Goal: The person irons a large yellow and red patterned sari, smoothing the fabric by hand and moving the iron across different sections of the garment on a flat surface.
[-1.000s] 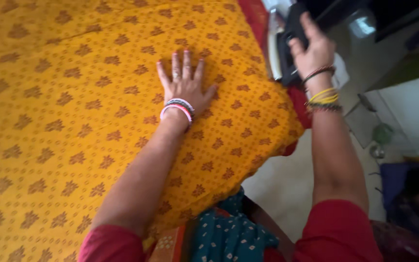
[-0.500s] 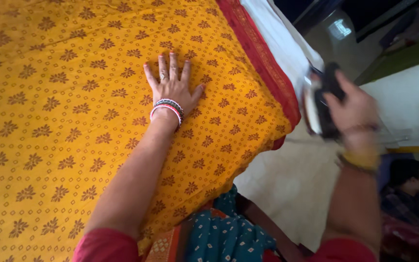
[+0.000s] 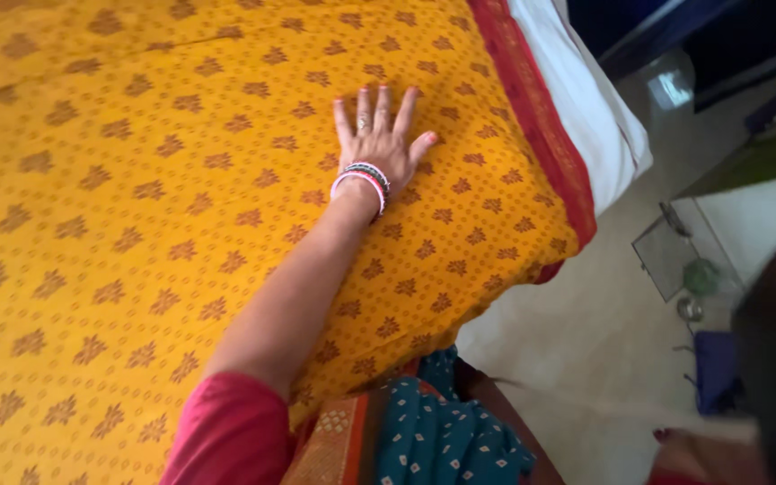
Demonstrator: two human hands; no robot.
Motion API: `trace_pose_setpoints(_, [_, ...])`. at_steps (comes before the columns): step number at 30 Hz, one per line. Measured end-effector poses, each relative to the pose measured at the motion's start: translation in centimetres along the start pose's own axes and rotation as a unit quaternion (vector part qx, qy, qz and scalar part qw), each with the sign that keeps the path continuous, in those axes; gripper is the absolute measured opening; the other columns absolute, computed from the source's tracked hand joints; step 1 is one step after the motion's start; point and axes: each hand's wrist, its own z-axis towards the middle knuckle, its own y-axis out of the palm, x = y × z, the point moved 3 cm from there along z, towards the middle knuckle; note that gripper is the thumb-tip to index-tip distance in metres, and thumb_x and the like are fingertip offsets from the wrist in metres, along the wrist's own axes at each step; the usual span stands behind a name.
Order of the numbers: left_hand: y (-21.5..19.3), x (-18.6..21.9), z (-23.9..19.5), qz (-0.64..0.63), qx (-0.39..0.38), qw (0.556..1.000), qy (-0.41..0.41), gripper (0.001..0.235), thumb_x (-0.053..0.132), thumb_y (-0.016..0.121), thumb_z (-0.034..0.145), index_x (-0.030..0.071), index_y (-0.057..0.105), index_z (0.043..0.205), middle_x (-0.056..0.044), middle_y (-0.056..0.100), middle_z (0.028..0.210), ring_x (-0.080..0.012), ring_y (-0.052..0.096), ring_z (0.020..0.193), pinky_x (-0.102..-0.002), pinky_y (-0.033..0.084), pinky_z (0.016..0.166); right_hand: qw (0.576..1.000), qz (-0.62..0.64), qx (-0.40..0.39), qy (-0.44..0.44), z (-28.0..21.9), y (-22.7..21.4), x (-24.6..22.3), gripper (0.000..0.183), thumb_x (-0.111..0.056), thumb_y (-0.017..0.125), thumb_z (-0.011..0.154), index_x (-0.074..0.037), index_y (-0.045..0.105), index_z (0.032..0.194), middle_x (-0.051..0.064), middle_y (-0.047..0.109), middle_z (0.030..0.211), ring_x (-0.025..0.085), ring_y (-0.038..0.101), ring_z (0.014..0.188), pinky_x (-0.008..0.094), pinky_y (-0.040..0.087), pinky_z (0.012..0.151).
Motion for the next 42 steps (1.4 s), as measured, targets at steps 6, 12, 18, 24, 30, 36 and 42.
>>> trace_pose_setpoints(6, [1.1,-3.3,1.2,-0.416,0.317,0.850,0.067,0.105,0.084,0.001,0.094,0.011,0.004,0.170,-0.017,0.017,0.176,-0.0347,0.017,0.164,-0.048,0.013,0.136,0.975,0.204,-0.046,-0.073,9.4,8.8,-4.1,0.035,-0.015,0.081,0.100,0.006,0.064,0.122,0.014,0.070,0.101,0.021,0.073,0.076,0.033,0.062,0.074])
trace_pose_setpoints(12, [1.2,-3.8,0.9,-0.504,0.413,0.754,0.076,0.112,0.088,0.007,0.094,0.003,-0.001,0.166,-0.024,0.005,0.176,-0.0390,0.009,0.166,-0.050,0.012,0.137,0.969,0.152,-0.134,-0.143,15.7,30.9,0.5,0.053,-0.003,0.076,0.092,0.001,0.060,0.143,0.012,0.074,0.115,0.013,0.063,0.069,0.027,0.053,0.059])
trace_pose_setpoints(18, [1.0,-5.0,0.3,-0.486,0.449,0.748,-0.055,0.105,0.082,0.000,0.097,0.004,0.012,0.166,-0.019,0.013,0.176,-0.0398,0.006,0.165,-0.051,-0.003,0.133,0.969,-0.017,-0.112,-0.221,15.3,33.0,4.5,0.057,-0.007,0.081,0.091,-0.003,0.061,0.144,0.021,0.068,0.138,0.030,0.067,0.128,0.036,0.052,0.108])
trace_pose_setpoints(24, [0.5,-4.5,0.0,-0.458,0.409,0.788,-0.036,0.099,0.077,0.001,0.101,0.003,0.018,0.164,-0.019,0.023,0.173,-0.0401,0.010,0.163,-0.052,-0.001,0.132,0.963,-0.020,-0.165,-0.211,12.7,34.7,4.4,0.059,-0.009,0.081,0.087,-0.004,0.060,0.142,0.022,0.065,0.137,0.034,0.065,0.129,0.038,0.050,0.108])
trace_pose_setpoints(30, [0.7,-4.5,0.5,-0.440,0.405,0.801,-0.035,0.099,0.076,-0.001,0.101,0.003,0.021,0.164,-0.018,0.026,0.171,-0.0392,0.016,0.162,-0.051,0.002,0.132,0.979,-0.093,-0.107,-0.143,14.7,35.0,6.9,0.060,-0.016,0.080,0.087,-0.009,0.060,0.144,0.021,0.068,0.129,0.038,0.067,0.116,0.042,0.051,0.098])
trace_pose_setpoints(36, [1.4,-4.8,0.8,-0.430,0.403,0.808,-0.025,0.097,0.074,0.000,0.101,0.003,0.018,0.165,-0.019,0.026,0.171,-0.0382,0.017,0.161,-0.050,0.002,0.131,0.967,-0.048,-0.094,-0.231,15.0,33.8,10.7,0.060,-0.016,0.082,0.090,-0.001,0.057,0.142,0.025,0.069,0.129,0.035,0.070,0.116,0.040,0.054,0.098])
trace_pose_setpoints(42, [1.5,-5.4,1.6,-0.434,0.396,0.809,-0.008,0.081,0.063,0.009,0.105,0.009,0.035,0.160,-0.019,0.045,0.163,-0.0362,0.030,0.156,-0.053,0.011,0.129,0.915,0.335,-0.195,0.108,15.9,32.2,17.6,0.037,-0.021,0.066,0.099,-0.013,0.065,0.135,0.015,0.071,0.109,0.018,0.069,0.086,0.033,0.057,0.074])
